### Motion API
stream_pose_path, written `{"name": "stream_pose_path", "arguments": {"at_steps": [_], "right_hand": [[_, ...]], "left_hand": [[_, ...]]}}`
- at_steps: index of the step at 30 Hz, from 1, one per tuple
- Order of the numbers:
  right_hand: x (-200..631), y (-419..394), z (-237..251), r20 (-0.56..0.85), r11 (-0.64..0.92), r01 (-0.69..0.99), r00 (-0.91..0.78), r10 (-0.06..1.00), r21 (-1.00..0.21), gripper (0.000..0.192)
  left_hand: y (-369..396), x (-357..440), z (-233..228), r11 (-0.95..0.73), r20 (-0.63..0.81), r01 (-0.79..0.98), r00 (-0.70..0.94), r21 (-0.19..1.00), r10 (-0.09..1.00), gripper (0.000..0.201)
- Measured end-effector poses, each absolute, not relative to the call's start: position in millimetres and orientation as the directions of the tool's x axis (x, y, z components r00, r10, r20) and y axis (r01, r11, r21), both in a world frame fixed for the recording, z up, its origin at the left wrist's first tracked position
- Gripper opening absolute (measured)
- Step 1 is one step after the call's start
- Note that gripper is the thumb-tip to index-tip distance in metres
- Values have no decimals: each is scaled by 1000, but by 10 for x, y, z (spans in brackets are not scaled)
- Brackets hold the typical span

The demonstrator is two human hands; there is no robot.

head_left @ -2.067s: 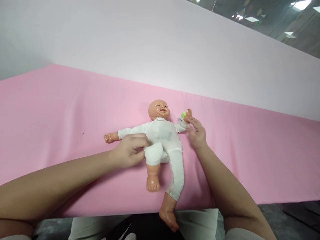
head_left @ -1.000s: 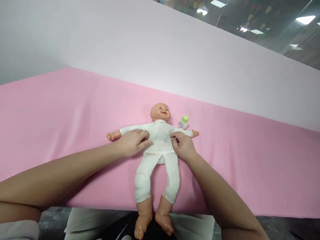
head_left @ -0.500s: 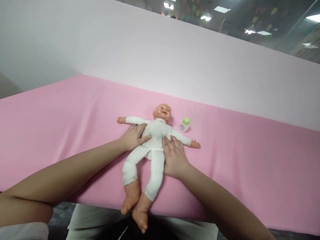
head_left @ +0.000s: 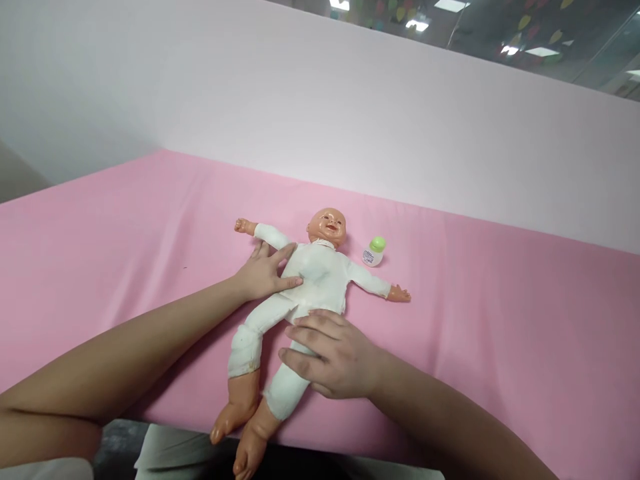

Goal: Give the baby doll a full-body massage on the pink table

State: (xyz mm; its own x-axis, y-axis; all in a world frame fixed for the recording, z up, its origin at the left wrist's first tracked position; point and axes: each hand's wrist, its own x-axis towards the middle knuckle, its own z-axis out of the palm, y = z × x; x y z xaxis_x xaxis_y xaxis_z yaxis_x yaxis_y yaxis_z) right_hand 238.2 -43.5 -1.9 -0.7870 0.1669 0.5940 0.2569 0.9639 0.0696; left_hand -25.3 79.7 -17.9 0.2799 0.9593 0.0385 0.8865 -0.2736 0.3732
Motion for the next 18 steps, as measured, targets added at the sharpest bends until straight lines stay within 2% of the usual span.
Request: {"name": "stream_pose_path", "arguments": {"at_steps": [2,6,8,11,14,18], "right_hand": [[2429,-387,-21,689,957,287,-703,177,47,39],[2615,-212,-57,809,896,444,-515,282,-29,54],[2710,-115,-82,824,847,527,-451,344,-65,57],[2798,5,-106,821,763,638,-378,428,-104,50],[2800,62,-89,776,749,652,-411,479,-118,49],[2730,37,-31,655,787,589,-524,544,-183,62]], "left_hand": [[754,-227,-151,-253,61,885,249,392,967,118],[654,-165,-110,-277,194,891,219,360,956,117],[615,-142,-104,-363,298,882,274,301,914,105],[595,-122,-115,-539,390,817,437,205,810,73],[608,-113,-126,-665,369,733,584,143,723,51],[615,-115,-96,-750,298,657,702,81,647,49]]}}
